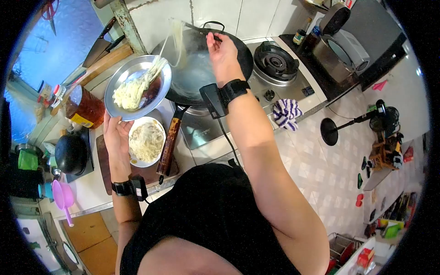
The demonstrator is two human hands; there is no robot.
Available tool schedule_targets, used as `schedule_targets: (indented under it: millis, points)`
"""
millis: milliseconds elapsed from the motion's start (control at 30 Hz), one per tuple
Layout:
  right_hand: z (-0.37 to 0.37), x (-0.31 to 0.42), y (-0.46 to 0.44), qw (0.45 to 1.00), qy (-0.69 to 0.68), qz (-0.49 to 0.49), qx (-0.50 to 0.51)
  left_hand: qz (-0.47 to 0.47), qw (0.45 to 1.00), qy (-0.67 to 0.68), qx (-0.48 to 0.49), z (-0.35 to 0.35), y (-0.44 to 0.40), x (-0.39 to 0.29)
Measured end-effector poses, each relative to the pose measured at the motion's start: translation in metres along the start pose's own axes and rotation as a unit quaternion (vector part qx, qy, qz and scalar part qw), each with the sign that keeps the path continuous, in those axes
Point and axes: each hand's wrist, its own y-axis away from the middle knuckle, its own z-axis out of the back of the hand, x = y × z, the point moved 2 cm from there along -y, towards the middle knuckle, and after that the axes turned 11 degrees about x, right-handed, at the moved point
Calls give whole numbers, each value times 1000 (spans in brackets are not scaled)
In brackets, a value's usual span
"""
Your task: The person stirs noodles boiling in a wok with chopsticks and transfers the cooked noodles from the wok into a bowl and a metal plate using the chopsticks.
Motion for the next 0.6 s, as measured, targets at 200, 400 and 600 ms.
schedule_targets:
  millis: [200, 400, 600]
  points:
    - [-48, 46, 18, 994, 40, 57, 87, 12, 1000, -2, 11, -4, -7, 7]
    - [-70, 104, -20, 973, 134, 71, 177, 10, 1000, -7, 22, -1, -21, 15]
    - [-156, 123, 7, 954, 122, 83, 259, 14, 998, -21, 59, -8, -35, 28]
